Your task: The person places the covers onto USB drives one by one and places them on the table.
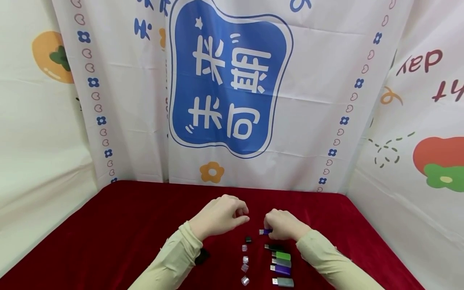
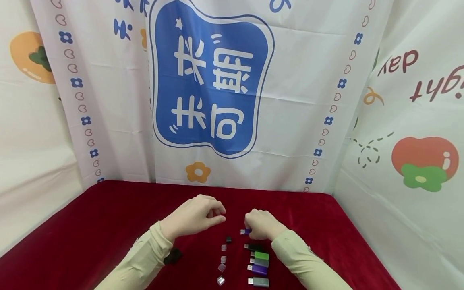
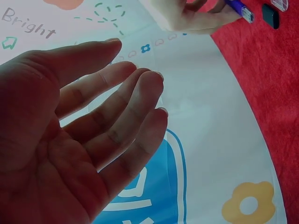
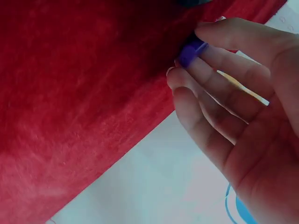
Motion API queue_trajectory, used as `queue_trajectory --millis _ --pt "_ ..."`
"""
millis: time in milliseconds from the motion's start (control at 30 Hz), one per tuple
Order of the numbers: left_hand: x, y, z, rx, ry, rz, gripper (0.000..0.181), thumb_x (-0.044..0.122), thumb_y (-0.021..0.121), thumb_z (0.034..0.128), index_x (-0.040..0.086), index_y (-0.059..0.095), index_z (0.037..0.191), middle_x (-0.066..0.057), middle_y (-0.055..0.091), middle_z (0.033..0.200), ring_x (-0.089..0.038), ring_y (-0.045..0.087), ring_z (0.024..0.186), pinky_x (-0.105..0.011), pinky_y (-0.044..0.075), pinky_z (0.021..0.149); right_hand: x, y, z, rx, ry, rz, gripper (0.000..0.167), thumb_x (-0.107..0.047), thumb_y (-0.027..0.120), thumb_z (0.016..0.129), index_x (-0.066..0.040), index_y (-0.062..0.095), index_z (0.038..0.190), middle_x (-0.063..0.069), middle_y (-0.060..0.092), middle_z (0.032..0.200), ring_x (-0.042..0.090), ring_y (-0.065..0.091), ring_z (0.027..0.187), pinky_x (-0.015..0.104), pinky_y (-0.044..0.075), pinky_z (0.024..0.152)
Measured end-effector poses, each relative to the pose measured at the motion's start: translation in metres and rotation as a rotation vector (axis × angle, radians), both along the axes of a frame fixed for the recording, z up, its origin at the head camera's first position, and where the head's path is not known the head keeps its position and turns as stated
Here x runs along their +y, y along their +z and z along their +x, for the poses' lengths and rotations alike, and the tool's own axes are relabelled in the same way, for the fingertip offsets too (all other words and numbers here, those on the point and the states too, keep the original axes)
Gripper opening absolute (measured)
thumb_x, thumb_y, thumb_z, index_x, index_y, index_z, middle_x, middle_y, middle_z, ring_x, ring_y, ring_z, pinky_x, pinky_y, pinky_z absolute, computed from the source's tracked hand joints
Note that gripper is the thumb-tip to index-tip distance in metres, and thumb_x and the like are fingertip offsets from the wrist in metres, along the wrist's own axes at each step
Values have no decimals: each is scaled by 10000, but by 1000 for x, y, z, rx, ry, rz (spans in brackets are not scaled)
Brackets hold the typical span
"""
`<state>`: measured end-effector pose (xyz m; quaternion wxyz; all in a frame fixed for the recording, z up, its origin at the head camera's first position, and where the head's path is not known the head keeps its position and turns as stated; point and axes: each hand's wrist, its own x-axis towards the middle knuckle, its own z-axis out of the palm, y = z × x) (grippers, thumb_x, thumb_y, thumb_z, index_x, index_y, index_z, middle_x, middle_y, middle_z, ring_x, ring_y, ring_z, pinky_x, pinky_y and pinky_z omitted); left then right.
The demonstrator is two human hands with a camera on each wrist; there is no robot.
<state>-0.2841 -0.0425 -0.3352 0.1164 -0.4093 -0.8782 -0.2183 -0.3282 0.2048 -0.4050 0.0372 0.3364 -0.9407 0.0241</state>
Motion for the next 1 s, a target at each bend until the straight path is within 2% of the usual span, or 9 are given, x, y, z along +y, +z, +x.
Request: queue_trajectory --millis 233,300,467,667,1000 --pt "-3 -2 -2 -64 2 -31 73 211 724 913 147 753 932 137 589 735 -36 509 593 -209 460 540 2 15 10 22 -40 35 154 -138 811 774 -102 716 890 -27 608 828 140 541 723 338 523 691" --pt "-5 -2 -2 -94 -3 -45 67 205 716 918 150 754 924 139 599 738 -33 513 595 -211 463 551 4 18 15 33 -23 34 124 -134 796 790 -104 717 880 -34 605 821 132 537 712 328 519 673" --pt "-11 -3 -4 -156 -12 -88 71 192 698 930 147 753 923 147 586 713 -30 510 587 -218 466 566 10 23 29 4 81 47 71 -125 780 802 -113 713 823 -74 587 756 75 495 637 272 474 576" --pt "-15 -2 -8 -178 -28 -104 97 190 679 945 130 752 923 143 567 677 -33 485 563 -223 457 554 13 28 43 3 137 65 73 -127 777 815 -97 733 865 -63 626 786 49 508 650 248 492 593" --pt "-15 -6 -11 -193 -38 -116 100 191 677 946 135 747 904 126 563 663 -33 469 550 -218 443 536 14 24 42 11 178 90 92 -160 798 802 -117 723 836 -77 609 770 48 529 673 251 491 603"
